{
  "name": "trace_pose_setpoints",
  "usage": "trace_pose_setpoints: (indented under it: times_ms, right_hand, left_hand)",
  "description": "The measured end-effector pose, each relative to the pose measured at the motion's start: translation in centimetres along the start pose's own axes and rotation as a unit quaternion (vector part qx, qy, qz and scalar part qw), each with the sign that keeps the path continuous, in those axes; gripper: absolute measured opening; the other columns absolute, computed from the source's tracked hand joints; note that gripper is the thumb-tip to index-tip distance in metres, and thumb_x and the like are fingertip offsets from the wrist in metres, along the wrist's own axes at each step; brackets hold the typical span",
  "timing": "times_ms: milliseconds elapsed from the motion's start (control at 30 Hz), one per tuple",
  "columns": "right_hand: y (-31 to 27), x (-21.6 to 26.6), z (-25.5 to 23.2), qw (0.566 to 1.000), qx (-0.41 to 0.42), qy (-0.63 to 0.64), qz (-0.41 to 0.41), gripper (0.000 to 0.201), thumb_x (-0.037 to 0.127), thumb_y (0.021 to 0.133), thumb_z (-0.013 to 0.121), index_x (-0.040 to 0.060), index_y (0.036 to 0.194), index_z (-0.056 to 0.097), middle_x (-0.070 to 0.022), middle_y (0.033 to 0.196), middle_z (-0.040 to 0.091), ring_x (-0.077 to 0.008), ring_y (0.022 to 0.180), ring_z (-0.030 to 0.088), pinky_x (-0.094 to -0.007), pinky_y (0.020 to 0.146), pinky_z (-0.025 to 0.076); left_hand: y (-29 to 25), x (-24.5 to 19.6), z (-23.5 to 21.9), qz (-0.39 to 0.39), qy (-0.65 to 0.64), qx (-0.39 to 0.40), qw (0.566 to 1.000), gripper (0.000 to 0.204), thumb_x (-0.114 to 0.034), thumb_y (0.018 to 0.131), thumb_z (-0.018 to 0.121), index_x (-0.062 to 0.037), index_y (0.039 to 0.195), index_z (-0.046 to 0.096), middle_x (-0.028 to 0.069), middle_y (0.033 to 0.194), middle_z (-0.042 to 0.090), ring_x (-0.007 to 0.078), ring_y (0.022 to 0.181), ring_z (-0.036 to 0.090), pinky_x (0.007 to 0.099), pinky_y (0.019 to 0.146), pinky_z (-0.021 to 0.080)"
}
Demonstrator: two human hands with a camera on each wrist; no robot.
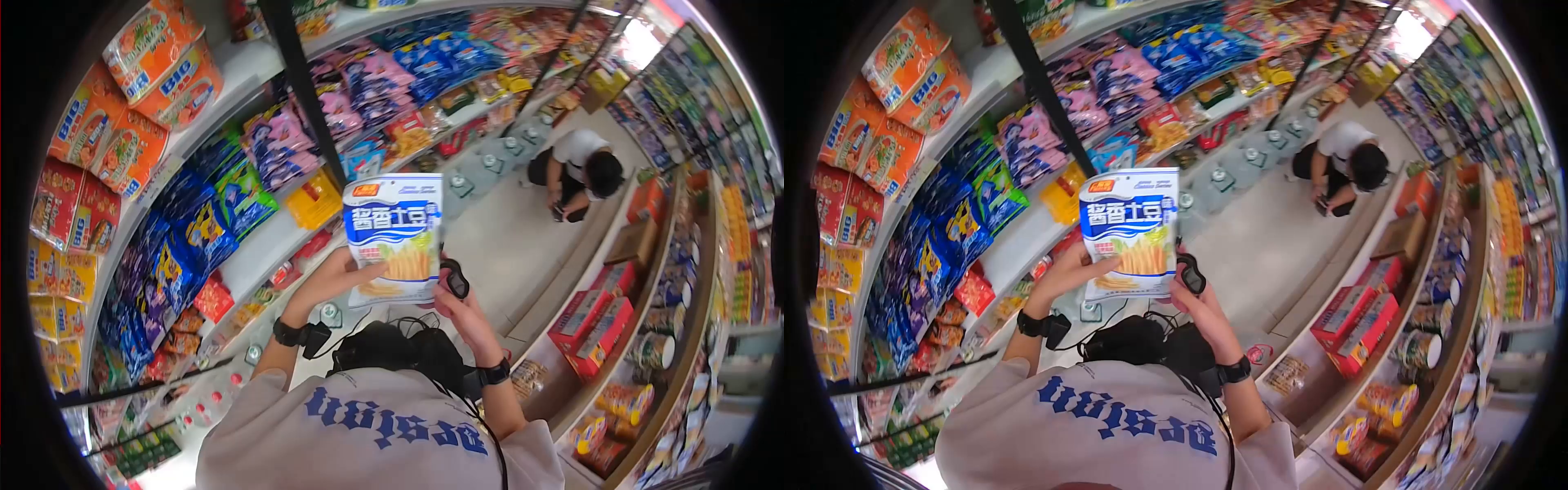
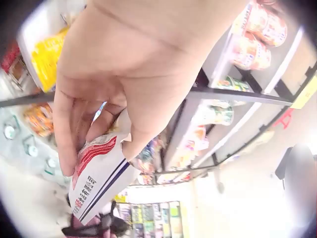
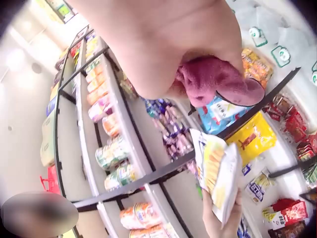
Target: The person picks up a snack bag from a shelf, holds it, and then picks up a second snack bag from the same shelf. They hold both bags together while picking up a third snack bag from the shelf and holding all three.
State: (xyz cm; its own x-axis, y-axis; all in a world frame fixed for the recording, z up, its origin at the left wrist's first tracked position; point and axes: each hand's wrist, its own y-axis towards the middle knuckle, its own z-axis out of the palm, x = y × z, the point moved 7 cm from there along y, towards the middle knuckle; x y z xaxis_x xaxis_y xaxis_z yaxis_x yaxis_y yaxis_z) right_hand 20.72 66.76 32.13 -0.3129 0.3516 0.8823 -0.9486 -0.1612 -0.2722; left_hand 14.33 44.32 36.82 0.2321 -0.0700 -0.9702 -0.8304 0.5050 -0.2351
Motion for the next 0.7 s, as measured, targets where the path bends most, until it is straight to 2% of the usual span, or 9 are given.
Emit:
trace_pose_setpoints:
  times_ms: [100,167,233,333,433,467,567,600,700]
  right_hand:
    - [-1.9,1.2,-0.5,0.999,-0.032,0.044,-0.001,0.036,0.025,0.102,0.063,0.0073,0.132,0.054,0.0009,0.112,0.062,-0.0063,0.099,0.058,-0.0238,0.084,0.047]
    - [-3.2,2.8,-1.1,0.983,-0.118,0.14,-0.012,0.036,0.026,0.102,0.063,0.007,0.131,0.054,0.0007,0.111,0.062,-0.0064,0.099,0.058,-0.0239,0.084,0.048]
    - [-5.1,6.0,-0.2,0.978,-0.156,0.115,-0.075,0.035,0.024,0.102,0.063,0.006,0.132,0.055,-0.0003,0.113,0.065,-0.0076,0.102,0.06,-0.0248,0.085,0.05]
    - [-6.5,7.8,-0.7,0.964,-0.213,0.104,-0.116,0.032,0.023,0.102,0.063,0.0026,0.127,0.061,-0.002,0.113,0.067,-0.0087,0.101,0.062,-0.0262,0.084,0.051]
    - [-7.3,10.1,-1.2,0.947,-0.273,-0.047,-0.162,0.028,0.022,0.102,0.063,0.0009,0.121,0.063,-0.0032,0.109,0.068,-0.0087,0.099,0.062,-0.0272,0.085,0.051]
    - [-7.6,11.8,-0.8,0.926,-0.298,-0.137,-0.188,0.024,0.022,0.1,0.067,-0.0006,0.108,0.067,-0.0005,0.097,0.068,-0.0062,0.087,0.061,-0.0252,0.077,0.05]
    - [-7.6,13.3,-0.1,0.878,-0.346,-0.248,-0.218,0.023,0.022,0.097,0.071,-0.0005,0.096,0.067,0.0032,0.084,0.064,-0.0042,0.076,0.055,-0.0236,0.067,0.046]
    - [-7.2,13.2,0.0,0.881,-0.34,-0.242,-0.224,0.022,0.021,0.096,0.073,0.0,0.095,0.065,0.0035,0.083,0.061,-0.0035,0.073,0.052,-0.0234,0.064,0.044]
    - [-7.0,12.6,-0.9,0.885,-0.354,-0.193,-0.235,0.023,0.022,0.094,0.074,0.0009,0.091,0.065,0.0058,0.075,0.058,-0.0029,0.069,0.048,-0.0229,0.06,0.041]
  left_hand:
    - [1.6,-3.4,3.4,0.027,-0.001,0.059,0.998,0.041,-0.023,0.097,0.07,-0.0005,0.13,0.061,0.0045,0.12,0.068,0.0103,0.104,0.064,0.0264,0.089,0.052]
    - [2.1,-5.1,4.7,0.051,-0.012,0.097,0.994,0.037,-0.024,0.1,0.065,0.0,0.128,0.062,0.0065,0.12,0.068,0.0116,0.106,0.063,0.0282,0.091,0.052]
    - [2.4,-6.0,5.7,0.079,-0.007,0.126,0.989,0.036,-0.028,0.104,0.059,-0.0004,0.127,0.063,0.0087,0.12,0.068,0.0145,0.106,0.064,0.0305,0.094,0.052]
    - [4.3,-5.9,6.8,0.14,-0.152,0.306,0.929,0.045,-0.036,0.109,0.046,-0.0019,0.136,0.056,0.0129,0.126,0.064,0.0206,0.112,0.064,0.0362,0.101,0.049]
    - [5.5,-8.4,8.2,0.119,-0.313,0.201,0.921,0.052,-0.041,0.11,0.038,-0.0033,0.145,0.044,0.0148,0.132,0.059,0.0251,0.119,0.061,0.0408,0.108,0.045]
    - [5.0,-8.8,8.6,0.112,-0.418,0.206,0.878,0.053,-0.038,0.109,0.044,-0.0039,0.149,0.035,0.0132,0.138,0.056,0.0241,0.124,0.057,0.0412,0.11,0.042]
    - [6.0,-6.0,9.1,0.101,-0.375,0.121,0.914,0.052,-0.031,0.106,0.053,-0.0038,0.147,0.038,0.0109,0.138,0.056,0.0231,0.124,0.057,0.0398,0.109,0.043]
    - [4.9,-8.1,9.5,0.091,-0.275,0.084,0.953,0.049,-0.019,0.101,0.062,-0.0038,0.144,0.043,0.0086,0.137,0.058,0.0208,0.124,0.057,0.037,0.107,0.043]
    - [5.1,-7.8,8.8,0.041,-0.347,0.059,0.935,0.045,-0.012,0.097,0.065,-0.0039,0.138,0.05,0.0068,0.133,0.061,0.0186,0.122,0.058,0.0339,0.104,0.045]
